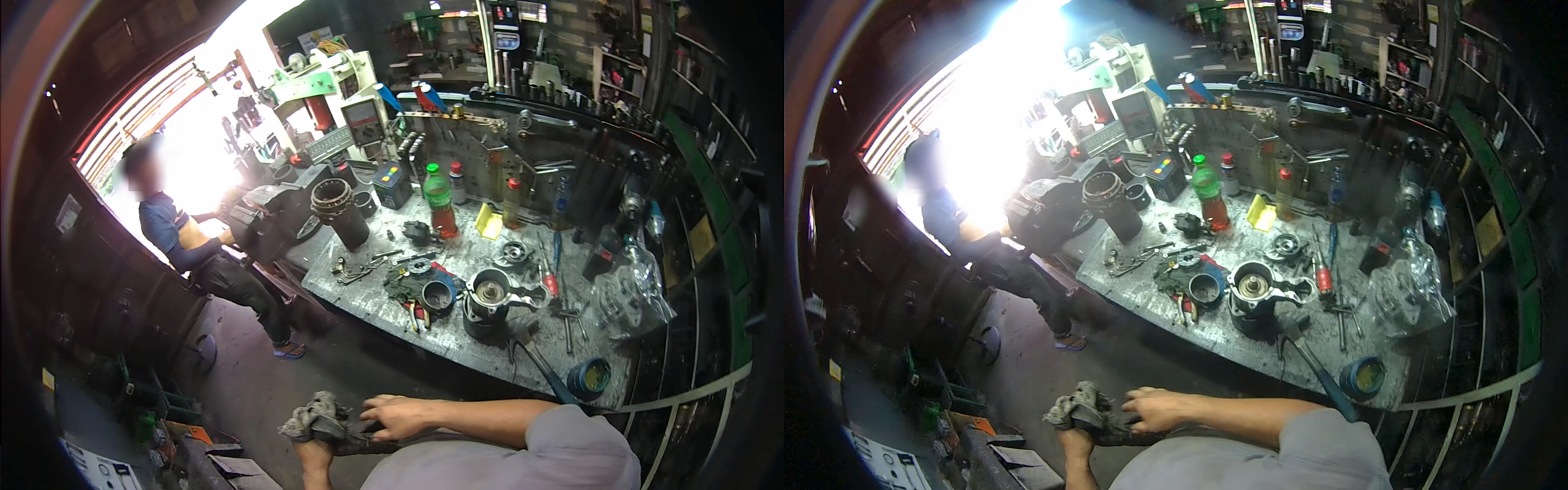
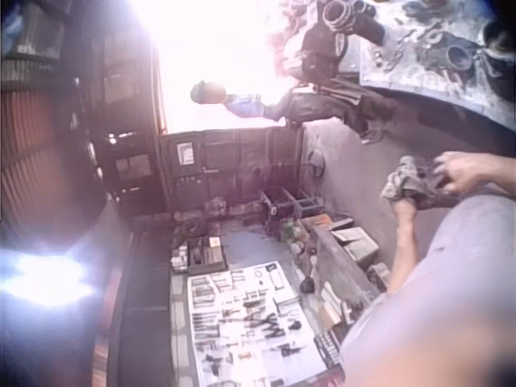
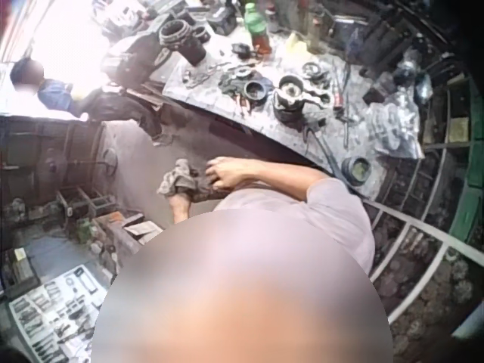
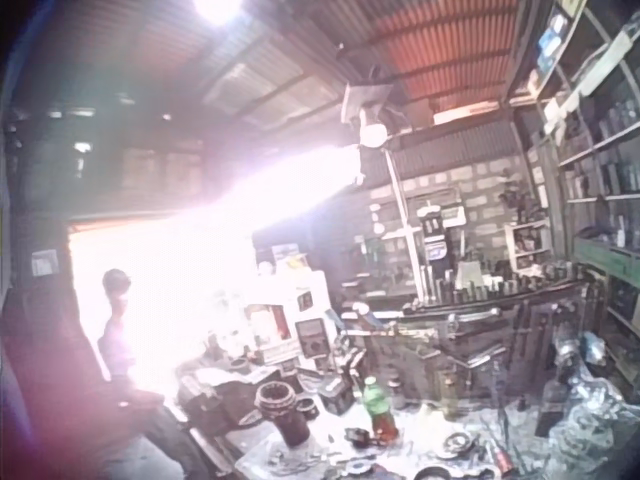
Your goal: The person assembles small mechanical components on a cluttered workbench, using a rag to wipe parts and a screwdriver to adjust or insert pieces. They handle cylindrical housings and bearings, repeatedly turning and aligning them while another person works nearby.
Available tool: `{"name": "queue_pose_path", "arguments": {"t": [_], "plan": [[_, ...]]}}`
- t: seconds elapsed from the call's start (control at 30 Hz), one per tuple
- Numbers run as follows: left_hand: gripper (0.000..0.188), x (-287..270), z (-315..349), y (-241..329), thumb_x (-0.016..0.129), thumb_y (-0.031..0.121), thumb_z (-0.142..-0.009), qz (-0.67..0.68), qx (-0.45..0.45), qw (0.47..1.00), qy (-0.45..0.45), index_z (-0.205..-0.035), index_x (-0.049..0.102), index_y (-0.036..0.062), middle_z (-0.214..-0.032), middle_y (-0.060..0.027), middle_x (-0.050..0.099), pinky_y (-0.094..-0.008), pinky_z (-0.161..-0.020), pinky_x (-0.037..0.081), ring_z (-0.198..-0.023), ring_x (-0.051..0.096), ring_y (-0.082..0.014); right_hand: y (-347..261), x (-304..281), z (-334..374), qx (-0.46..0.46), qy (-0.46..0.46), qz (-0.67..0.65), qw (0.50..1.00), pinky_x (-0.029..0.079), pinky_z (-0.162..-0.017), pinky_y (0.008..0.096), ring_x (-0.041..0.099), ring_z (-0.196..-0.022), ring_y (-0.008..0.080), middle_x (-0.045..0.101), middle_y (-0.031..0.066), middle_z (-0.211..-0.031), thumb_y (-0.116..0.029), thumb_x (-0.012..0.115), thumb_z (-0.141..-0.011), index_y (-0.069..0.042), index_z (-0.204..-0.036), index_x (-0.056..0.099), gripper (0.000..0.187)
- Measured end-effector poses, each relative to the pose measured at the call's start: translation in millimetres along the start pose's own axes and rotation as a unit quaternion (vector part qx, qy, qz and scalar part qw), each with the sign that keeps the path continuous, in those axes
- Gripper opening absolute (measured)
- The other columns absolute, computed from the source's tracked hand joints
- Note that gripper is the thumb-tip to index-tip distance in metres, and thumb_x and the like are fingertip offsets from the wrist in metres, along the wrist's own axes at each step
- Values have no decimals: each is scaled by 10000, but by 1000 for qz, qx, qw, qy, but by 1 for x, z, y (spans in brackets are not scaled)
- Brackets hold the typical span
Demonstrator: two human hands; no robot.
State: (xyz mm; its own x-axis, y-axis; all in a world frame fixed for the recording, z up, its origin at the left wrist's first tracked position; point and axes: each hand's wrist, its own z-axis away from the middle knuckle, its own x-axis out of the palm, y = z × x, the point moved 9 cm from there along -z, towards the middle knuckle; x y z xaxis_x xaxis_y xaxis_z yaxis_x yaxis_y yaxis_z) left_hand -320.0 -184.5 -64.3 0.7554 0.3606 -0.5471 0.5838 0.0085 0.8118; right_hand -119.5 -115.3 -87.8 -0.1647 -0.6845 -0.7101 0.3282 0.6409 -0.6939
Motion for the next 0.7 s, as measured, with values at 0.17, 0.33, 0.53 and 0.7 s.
{"name": "queue_pose_path", "arguments": {"t": [0.17, 0.33, 0.53, 0.7], "plan": [[289, -47, -34, -47, 604, 72, -1048, 12, -18, 990, 140, -1329, 638, 15, -1294, -97, 684, -412, -1059, 537, -1176, 657, -248, 89, -5, 64, 155, -22, -257, 954, 459, -1237, 452, 603, -1457, 385, 613, 262, -1574, -355, 698, -1033, 40, -1600, 521, 713], [437, -63, -77, -81, 488, -79, -888, 264, -142, 927, 224, -1297, 636, -120, -1221, -215, 700, -422, -902, 598, -1042, 698, -297, 120, -33, 83, 174, 32, -233, 956, 508, -1171, 445, 674, -1354, 388, 705, 252, -1446, -346, 682, -1041, 42, -1520, 602, 622], [367, -57, -222, -79, 621, 134, -1077, 321, -135, 898, 270, -1408, 635, -26, -1370, -122, 677, -424, -1022, 583, -1182, 690, -252, 136, -63, 68, 202, 97, -271, 936, 538, -1114, 456, 698, -1296, 376, 734, 222, -1385, -370, 677, -1049, 9, -1515, 606, 605], [390, -57, -383, -40, 662, 163, -1089, 375, 109, 893, 224, -1439, 634, -6, -1412, -101, 669, -422, -1083, 559, -1245, 670, -237, 149, -94, 47, 281, 169, -257, 909, 560, -1068, 472, 727, -1228, 394, 755, 241, -1315, -383, 677, -1056, -14, -1500, 624, 580]]}}
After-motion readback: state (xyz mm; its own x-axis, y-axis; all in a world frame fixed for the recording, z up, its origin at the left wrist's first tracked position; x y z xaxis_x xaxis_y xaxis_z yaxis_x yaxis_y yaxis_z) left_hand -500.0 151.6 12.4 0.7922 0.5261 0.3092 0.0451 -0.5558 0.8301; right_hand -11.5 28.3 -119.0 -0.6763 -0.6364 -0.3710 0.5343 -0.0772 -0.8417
